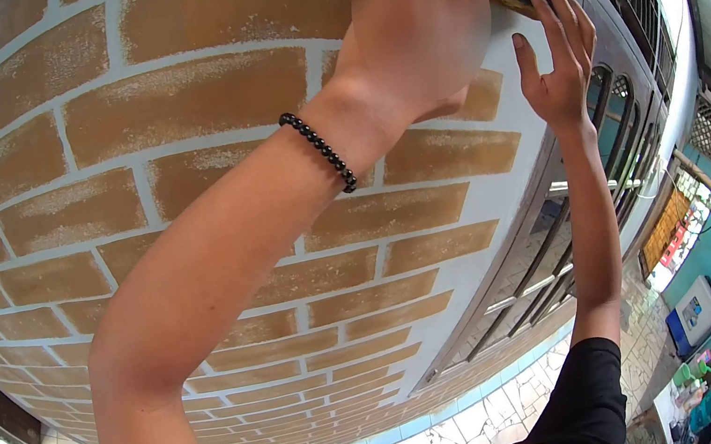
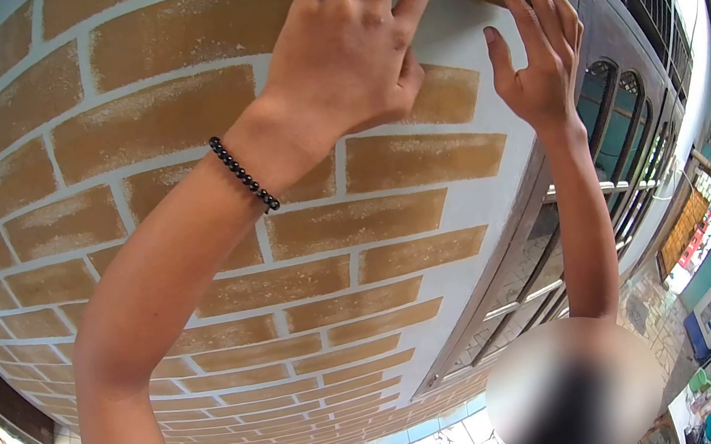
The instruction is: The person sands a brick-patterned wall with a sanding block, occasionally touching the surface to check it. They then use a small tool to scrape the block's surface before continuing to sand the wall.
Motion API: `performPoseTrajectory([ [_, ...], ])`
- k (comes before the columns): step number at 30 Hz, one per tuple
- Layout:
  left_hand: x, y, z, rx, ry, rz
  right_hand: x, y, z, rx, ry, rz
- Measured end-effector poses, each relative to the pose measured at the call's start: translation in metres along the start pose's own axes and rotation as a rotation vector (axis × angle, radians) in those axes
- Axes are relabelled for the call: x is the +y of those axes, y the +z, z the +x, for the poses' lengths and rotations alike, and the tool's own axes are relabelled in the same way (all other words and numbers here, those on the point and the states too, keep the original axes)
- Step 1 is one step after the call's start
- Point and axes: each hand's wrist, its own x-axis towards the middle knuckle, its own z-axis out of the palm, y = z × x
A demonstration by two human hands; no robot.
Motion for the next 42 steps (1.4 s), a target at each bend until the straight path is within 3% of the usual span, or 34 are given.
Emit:
performPoseTrajectory([
  [9,0.002,0.003,-0.002,0.001,-0.008,0.054,0.032,0.002,-0.007,-0.031,-0.118,-0.047],
  [28,0.007,0.003,0.004,-0.062,0.004,0.012,0.014,0.001,0.0,0.01,-0.129,0.075],
  [31,0.011,0.002,0.006,-0.07,-0.008,0.012,0.01,-0.002,0.001,0.005,-0.102,0.047],
  [34,0.015,0.016,0.006,-0.002,-0.021,0.092,0.002,-0.019,0.001,-0.224,-0.026,0.052],
  [38,0.022,-0.002,0.013,-0.118,-0.049,0.112,-0.021,-0.016,0.002,-0.186,0.117,0.072],
  [42,0.023,0.007,0.019,-0.089,-0.091,0.062,-0.034,-0.003,0.007,-0.107,0.253,0.108],
])
